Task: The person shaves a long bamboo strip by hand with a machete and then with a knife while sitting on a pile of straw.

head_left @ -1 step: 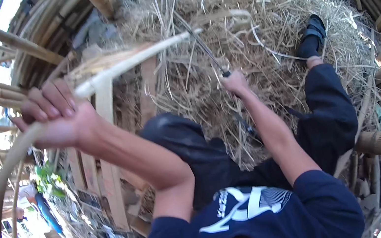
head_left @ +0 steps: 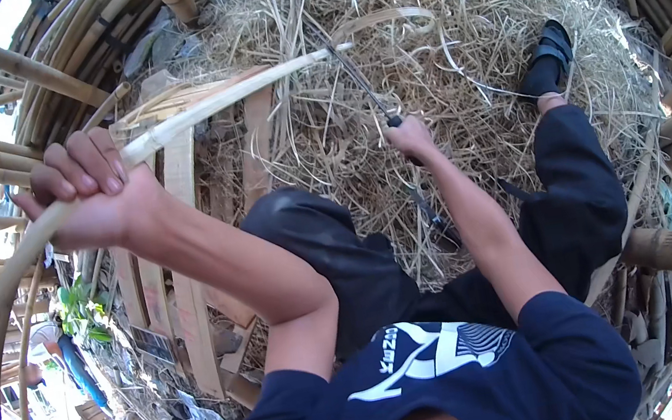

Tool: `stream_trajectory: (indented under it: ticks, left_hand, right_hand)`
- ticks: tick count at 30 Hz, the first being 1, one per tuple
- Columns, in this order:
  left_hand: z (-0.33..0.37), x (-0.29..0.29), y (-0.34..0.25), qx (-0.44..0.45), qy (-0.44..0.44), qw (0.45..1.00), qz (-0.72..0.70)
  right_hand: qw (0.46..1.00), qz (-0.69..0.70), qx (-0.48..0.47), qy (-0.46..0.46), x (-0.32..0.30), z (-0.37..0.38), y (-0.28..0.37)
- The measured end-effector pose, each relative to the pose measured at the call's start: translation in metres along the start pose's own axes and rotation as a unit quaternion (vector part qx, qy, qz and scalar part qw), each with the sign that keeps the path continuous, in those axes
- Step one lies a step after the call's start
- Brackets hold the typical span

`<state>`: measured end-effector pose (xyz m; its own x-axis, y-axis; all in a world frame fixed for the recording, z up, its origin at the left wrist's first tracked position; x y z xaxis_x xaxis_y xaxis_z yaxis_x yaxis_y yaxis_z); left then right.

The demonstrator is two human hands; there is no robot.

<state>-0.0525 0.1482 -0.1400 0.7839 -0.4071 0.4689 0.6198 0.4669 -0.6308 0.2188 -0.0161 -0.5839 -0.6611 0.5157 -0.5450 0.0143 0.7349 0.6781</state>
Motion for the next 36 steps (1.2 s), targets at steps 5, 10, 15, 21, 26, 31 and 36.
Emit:
stream_trajectory:
  ticks: [5, 10, 15, 21, 26, 31, 36]
  left_hand:
    - [-0.001, -0.003, 0.000, -0.002, -0.015, 1.000, 0.001]
    - [-0.002, -0.012, -0.004, -0.013, -0.007, 1.000, -0.014]
    - [-0.008, -0.007, -0.014, -0.005, 0.020, 1.000, -0.016]
    - [-0.017, -0.039, -0.075, 0.015, 0.125, 0.992, -0.004]
    - [-0.007, -0.044, -0.063, -0.010, 0.065, 0.997, -0.030]
    - [-0.002, -0.054, -0.037, -0.039, 0.071, 0.995, -0.050]
    - [-0.008, -0.041, -0.042, -0.041, 0.104, 0.990, -0.090]
  right_hand:
    - [0.768, 0.501, 0.203, 0.343, 0.029, -0.049, 0.026]
    - [0.971, 0.207, 0.030, 0.113, -0.002, -0.075, 0.051]
    - [0.977, 0.082, -0.179, 0.087, -0.037, -0.144, 0.129]
    - [0.903, 0.047, -0.422, 0.068, -0.033, -0.178, 0.171]
    - [0.995, 0.030, -0.095, 0.030, -0.023, -0.042, 0.027]
    - [0.998, -0.053, -0.036, -0.010, -0.012, -0.006, 0.023]
    - [0.796, 0.454, 0.180, 0.357, 0.042, -0.035, 0.008]
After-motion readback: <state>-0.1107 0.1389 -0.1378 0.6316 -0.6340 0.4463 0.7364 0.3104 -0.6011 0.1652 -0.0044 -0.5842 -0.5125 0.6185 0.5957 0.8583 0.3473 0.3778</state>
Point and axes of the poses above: each hand's wrist, its own z-axis towards the middle knuckle, its own x-axis out of the palm, y = z × x, the point moved 6 cm from there along z, towards the middle knuckle, and after that the axes turned 10 degrees about z, right-handed, at the moved point
